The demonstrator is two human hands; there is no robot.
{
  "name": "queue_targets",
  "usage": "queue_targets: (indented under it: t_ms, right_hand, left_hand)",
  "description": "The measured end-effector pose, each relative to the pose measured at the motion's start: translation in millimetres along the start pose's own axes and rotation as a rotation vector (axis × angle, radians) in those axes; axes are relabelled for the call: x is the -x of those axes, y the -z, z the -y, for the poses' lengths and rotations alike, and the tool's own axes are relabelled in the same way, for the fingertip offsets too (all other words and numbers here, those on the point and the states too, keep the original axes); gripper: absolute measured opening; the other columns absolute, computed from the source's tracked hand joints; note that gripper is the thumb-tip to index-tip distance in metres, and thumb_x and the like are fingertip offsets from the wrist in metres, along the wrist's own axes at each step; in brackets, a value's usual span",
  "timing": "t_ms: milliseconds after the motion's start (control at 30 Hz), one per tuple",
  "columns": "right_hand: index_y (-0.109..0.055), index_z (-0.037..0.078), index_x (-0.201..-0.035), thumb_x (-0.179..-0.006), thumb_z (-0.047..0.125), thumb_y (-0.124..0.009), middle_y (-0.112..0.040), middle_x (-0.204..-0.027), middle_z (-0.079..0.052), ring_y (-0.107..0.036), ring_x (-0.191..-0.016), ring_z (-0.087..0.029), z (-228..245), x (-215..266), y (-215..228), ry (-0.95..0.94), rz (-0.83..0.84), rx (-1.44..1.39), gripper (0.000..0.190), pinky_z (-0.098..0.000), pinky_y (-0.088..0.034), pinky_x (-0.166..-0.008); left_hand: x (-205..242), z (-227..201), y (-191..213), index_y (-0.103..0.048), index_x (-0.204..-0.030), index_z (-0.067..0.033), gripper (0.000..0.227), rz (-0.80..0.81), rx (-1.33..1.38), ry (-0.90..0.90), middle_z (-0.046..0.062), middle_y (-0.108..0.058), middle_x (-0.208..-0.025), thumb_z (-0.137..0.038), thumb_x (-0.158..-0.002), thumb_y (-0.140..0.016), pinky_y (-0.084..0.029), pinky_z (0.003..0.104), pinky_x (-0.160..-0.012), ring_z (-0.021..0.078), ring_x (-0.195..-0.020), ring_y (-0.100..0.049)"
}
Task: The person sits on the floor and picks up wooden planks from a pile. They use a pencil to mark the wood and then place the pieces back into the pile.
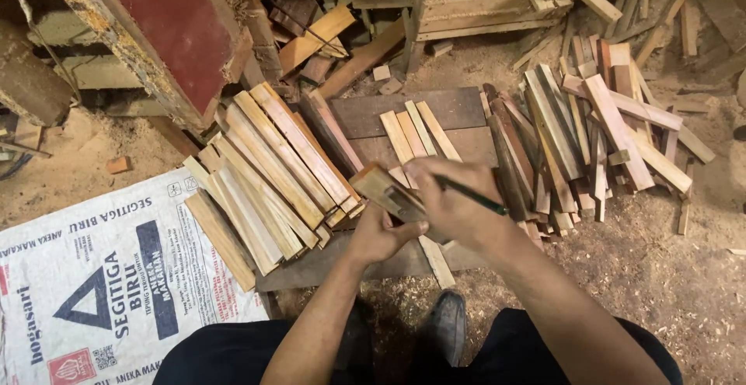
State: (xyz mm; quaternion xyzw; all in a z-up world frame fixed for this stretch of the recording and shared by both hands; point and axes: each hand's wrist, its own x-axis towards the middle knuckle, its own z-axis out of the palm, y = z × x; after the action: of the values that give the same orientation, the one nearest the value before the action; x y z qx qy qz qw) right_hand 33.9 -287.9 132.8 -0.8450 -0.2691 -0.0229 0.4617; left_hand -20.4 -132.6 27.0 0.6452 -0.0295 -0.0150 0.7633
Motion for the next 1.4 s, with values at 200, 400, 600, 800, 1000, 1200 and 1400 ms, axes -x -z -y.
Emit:
queue_targets:
  t_ms: [200, 400, 600, 800, 1000, 1200, 1400]
  right_hand:
    - [-0.078, 0.002, -0.094, -0.103, 0.018, -0.057, -0.062, -0.050, -0.009, -0.055, -0.043, -0.015, -1, 13, -22, -0.203, -0.060, -0.460, 0.028, -0.0259, -0.050, -0.044]
    - [-0.077, 0.000, -0.104, -0.102, 0.012, -0.056, -0.054, -0.040, -0.009, -0.049, -0.029, -0.014, -3, 22, -28, -0.218, -0.010, -0.565, 0.025, -0.0226, -0.044, -0.033]
    - [-0.082, 0.026, -0.108, -0.096, 0.044, -0.067, -0.076, -0.076, -0.014, -0.076, -0.079, -0.032, -40, 41, -22, -0.538, -0.099, 0.081, 0.027, -0.0400, -0.060, -0.064]
    - [-0.081, 0.020, -0.108, -0.081, 0.025, -0.086, -0.076, -0.076, -0.017, -0.075, -0.069, -0.031, -70, 62, -75, -0.487, -0.072, 0.073, 0.027, -0.0388, -0.054, -0.056]
    - [-0.083, 0.016, -0.100, -0.090, 0.030, -0.077, -0.077, -0.080, -0.008, -0.067, -0.075, -0.015, -92, 49, -118, -0.840, -0.253, -0.234, 0.018, -0.0328, -0.055, -0.060]
    - [-0.081, 0.005, -0.104, -0.088, 0.016, -0.078, -0.075, -0.090, -0.025, -0.072, -0.091, -0.033, -181, 15, -152, -0.619, -0.318, -0.245, 0.020, -0.0403, -0.055, -0.077]
    - [-0.079, 0.017, -0.114, -0.096, 0.021, -0.068, -0.078, -0.100, -0.014, -0.072, -0.097, -0.039, -285, -1, -223, -0.495, -0.223, -0.058, 0.022, -0.0475, -0.057, -0.080]
  left_hand:
    - [-2, 19, 0, -0.077, -0.103, 0.0010, 0.026, 0.051, 0.140, -0.067, 0.017, -0.078, -0.098, 0.000, -0.078, -0.083, -0.057, 0.041, -0.088, 0.0214, -0.094, -0.070]
    - [4, 21, 10, -0.074, -0.111, 0.0044, 0.039, 0.012, 0.167, 0.017, 0.017, -0.077, -0.104, -0.006, -0.075, -0.088, -0.057, 0.045, -0.091, 0.0238, -0.095, -0.068]
    - [-7, -32, 10, -0.074, -0.113, -0.0012, 0.046, -0.152, 0.360, 0.112, 0.013, -0.076, -0.102, -0.006, -0.070, -0.091, -0.061, 0.042, -0.076, 0.0243, -0.088, -0.071]
    - [-17, 30, 9, -0.049, -0.127, 0.0075, 0.066, -0.493, 0.554, 0.328, 0.015, -0.070, -0.100, -0.008, -0.076, -0.088, -0.063, 0.039, -0.050, 0.0283, -0.074, -0.072]
    - [-27, 29, 17, -0.057, -0.111, 0.0055, 0.045, -0.765, 0.246, 0.475, 0.008, -0.053, -0.088, -0.005, -0.077, -0.083, -0.045, 0.034, -0.056, 0.0215, -0.079, -0.059]
    - [-41, -1, 49, -0.064, -0.112, 0.0008, 0.029, -0.841, 0.183, 0.390, 0.009, -0.061, -0.088, 0.001, -0.086, -0.075, -0.041, 0.019, -0.045, 0.0162, -0.068, -0.057]
    - [-56, 24, 70, -0.047, -0.141, 0.0064, 0.050, -0.783, 0.308, 0.363, 0.021, -0.068, -0.096, 0.003, -0.093, -0.059, -0.055, 0.027, -0.054, 0.0303, -0.082, -0.076]
